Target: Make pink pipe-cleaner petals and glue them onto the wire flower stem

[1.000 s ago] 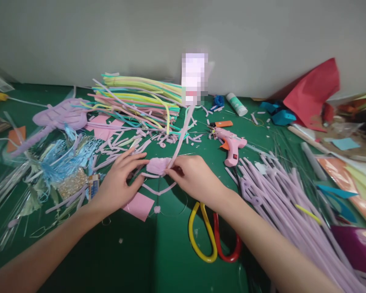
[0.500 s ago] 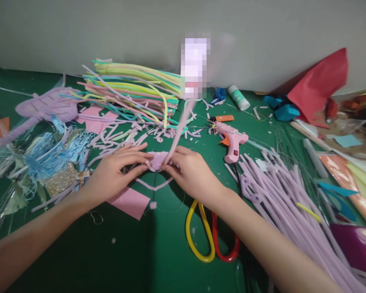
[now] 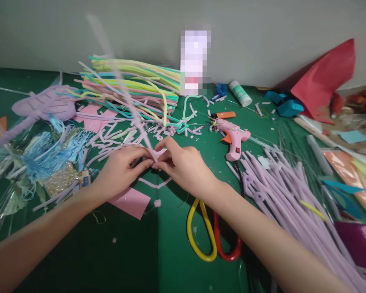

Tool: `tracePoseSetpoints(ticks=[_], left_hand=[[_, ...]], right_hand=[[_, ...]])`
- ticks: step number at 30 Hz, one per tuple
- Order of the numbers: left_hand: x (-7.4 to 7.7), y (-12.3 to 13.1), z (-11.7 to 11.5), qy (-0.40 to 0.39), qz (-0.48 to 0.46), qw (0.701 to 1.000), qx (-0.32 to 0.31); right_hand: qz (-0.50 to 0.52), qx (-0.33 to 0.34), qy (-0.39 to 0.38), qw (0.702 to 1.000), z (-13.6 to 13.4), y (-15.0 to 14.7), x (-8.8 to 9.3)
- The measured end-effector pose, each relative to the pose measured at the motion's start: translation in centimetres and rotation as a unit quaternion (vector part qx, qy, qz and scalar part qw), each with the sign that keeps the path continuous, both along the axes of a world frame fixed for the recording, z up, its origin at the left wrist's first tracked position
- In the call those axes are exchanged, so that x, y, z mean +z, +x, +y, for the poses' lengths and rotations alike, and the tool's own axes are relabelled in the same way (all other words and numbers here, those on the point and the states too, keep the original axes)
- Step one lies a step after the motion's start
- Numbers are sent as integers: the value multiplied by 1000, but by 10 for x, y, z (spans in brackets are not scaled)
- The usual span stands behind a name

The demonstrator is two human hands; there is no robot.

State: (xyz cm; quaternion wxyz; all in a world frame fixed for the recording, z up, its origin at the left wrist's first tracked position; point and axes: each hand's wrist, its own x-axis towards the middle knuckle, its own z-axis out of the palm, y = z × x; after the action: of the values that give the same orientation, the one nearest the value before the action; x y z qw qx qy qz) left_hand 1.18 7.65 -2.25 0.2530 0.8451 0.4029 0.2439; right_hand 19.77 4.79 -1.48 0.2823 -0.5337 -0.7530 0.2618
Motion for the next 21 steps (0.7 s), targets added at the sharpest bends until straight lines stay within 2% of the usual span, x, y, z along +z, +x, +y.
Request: tracePoseSetpoints(ticks=[4, 9, 15, 19, 21], left_hand=[[2, 2, 0, 1, 0, 1000, -14], [4, -1, 2, -57, -28, 998, 18], [17, -8, 7, -162, -14, 986, -33], [22, -5, 3, -145, -31, 989, 13], [21, -2, 2, -125, -52, 991, 15]], right_hand=[[14, 28, -22, 999, 3, 2, 3], [8, 49, -10, 999, 5, 6, 5], [21, 47, -5, 999, 10, 9, 1], [37, 73, 0, 997, 14, 10, 1], [37, 93, -7, 995, 15, 9, 1]])
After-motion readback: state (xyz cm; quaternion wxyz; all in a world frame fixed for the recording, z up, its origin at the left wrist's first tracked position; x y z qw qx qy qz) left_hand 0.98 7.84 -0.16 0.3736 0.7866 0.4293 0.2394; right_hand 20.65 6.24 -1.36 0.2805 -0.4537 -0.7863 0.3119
